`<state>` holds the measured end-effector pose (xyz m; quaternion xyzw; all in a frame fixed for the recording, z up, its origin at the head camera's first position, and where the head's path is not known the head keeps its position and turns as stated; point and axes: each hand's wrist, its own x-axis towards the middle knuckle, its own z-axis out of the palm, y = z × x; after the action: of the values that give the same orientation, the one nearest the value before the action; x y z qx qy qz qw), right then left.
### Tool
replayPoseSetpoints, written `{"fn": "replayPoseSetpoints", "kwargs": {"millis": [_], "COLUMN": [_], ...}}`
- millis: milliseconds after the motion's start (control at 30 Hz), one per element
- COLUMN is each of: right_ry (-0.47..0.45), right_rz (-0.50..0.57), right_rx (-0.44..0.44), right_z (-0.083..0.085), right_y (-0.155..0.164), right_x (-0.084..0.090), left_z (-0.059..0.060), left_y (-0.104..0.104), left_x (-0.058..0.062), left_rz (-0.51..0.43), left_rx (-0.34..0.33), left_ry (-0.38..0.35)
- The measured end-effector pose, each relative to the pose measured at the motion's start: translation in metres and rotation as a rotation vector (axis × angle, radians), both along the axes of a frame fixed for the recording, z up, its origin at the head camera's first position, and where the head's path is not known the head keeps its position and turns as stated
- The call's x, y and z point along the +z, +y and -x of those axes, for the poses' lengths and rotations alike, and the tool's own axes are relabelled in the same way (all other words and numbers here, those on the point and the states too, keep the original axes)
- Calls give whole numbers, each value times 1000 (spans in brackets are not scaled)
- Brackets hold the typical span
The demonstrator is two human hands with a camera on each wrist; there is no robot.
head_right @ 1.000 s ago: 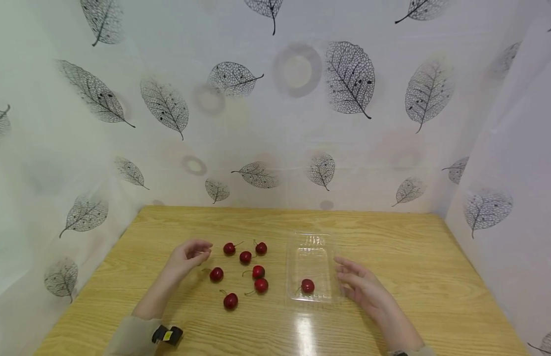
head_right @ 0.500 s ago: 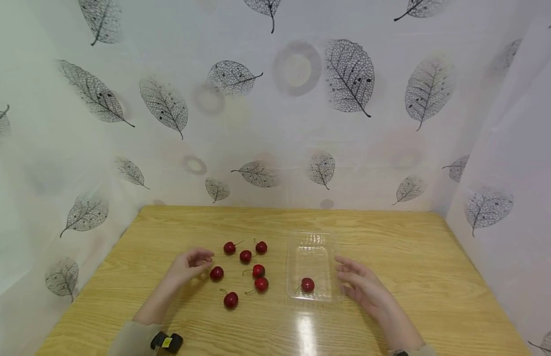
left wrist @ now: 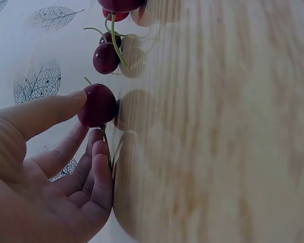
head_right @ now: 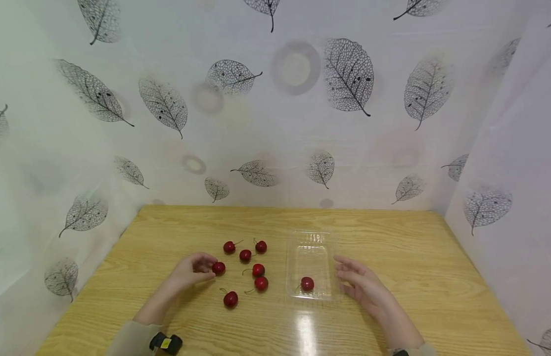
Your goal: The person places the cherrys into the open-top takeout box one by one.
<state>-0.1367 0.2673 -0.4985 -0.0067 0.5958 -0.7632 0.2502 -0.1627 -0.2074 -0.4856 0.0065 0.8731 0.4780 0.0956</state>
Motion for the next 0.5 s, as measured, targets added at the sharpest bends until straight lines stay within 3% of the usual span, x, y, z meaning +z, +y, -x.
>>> {"fn": "replayPoseSetpoints", "kwargs": {"millis": [500], "right_ry": [2], "right_rz": [-25], "right_rx": [-7], "right_z": [0], "right_y": [-1], "right_x": [0], "left_z": [4], "left_y": [15], "left_x": [2], "left_rz": [122], "left_rx": [18], "left_ry": [27]}}
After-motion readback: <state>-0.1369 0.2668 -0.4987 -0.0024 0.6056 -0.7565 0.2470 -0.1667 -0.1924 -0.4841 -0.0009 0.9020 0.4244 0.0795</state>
